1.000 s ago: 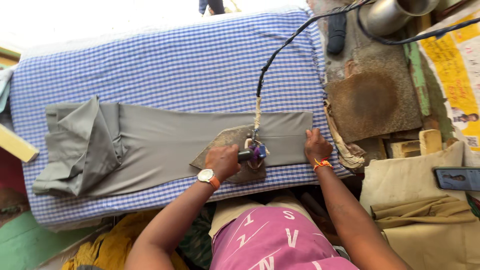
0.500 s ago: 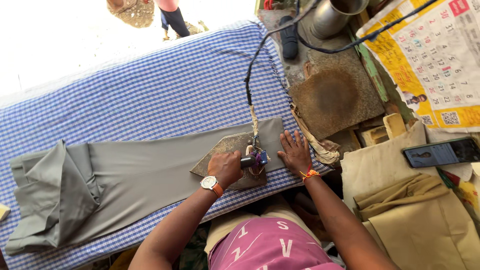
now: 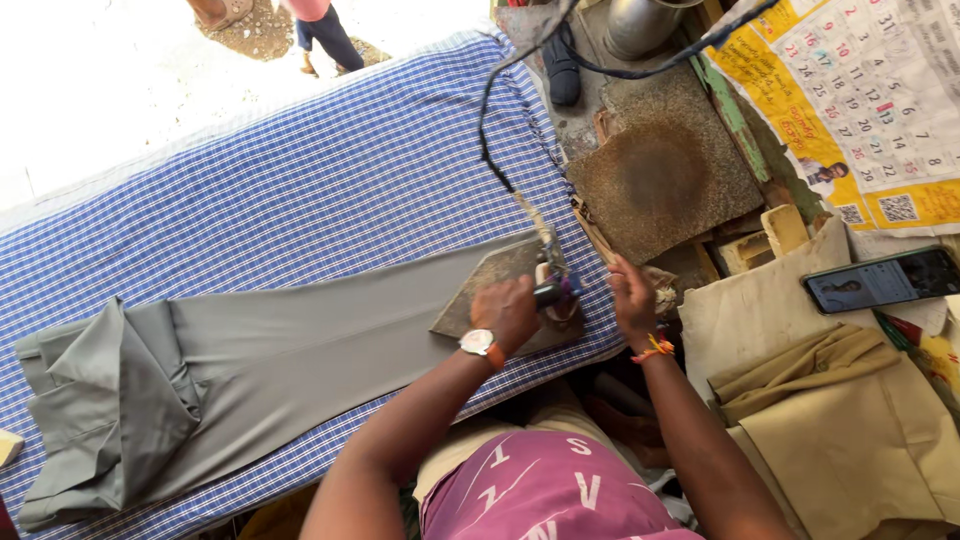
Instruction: The person irons a pair of grey trousers on a blue checkered ironing board. They repeatedly smooth the fabric with their hands, fold the garment, and use a steam iron to press different sections. The trousers are folded neatly at the end.
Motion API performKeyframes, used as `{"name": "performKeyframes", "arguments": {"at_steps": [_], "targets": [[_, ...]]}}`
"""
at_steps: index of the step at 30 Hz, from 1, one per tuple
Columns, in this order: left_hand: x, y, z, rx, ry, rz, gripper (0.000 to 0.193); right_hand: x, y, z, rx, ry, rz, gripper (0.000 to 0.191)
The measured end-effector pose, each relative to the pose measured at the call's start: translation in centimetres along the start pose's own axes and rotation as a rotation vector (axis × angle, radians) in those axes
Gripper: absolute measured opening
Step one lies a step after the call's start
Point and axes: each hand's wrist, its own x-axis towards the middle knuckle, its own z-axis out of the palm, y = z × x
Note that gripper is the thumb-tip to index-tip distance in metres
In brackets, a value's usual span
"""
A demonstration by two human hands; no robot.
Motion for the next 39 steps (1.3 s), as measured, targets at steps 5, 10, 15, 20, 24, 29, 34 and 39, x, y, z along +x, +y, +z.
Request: {"name": "performKeyframes", "arguments": {"at_steps": [5, 10, 15, 20, 24, 29, 34, 39], "targets": [[1.5, 1.8, 1.5, 0.046, 0.103, 0.085, 0.026, 0.5, -0.6, -0.3, 0.152, 0.096, 0.025, 0.033], [0.6, 1.7, 4.2, 0.183, 0.458, 0.649, 0.029, 3.2, -6.2, 0.6, -0.026, 0.005, -0.390, 0.026], [-9.1, -5.9, 7.3, 0.009, 0.192, 0.750, 0.032, 3.7, -11.4, 3.0, -0.606, -0.497, -0.750, 0.061], [-18.0, -18.6, 6.0, 0.033, 0.303, 0.199, 0.031, 2.6, -11.5, 5.0, -0.797, -0.454, -0.657, 0.065], [-21.1, -24.3, 4.4, 0.113, 0.361, -0.101, 0.040, 3.2, -11.0, 6.5, -0.866, -0.230, -0.521, 0.065], [-19.8, -26.0, 4.0, 0.181, 0.321, -0.225, 0.049, 4.9, -11.9, 8.0, -0.926, -0.223, -0.336, 0.068], [-16.1, -28.4, 1.7, 0.211, 0.257, -0.263, 0.066, 6.2, -12.5, 8.5, -0.848, -0.351, -0.267, 0.062], [-13.1, -31.9, -1.3, 0.180, 0.200, -0.334, 0.076, 6.5, -11.5, 9.3, -1.060, -0.396, -0.254, 0.053]]}}
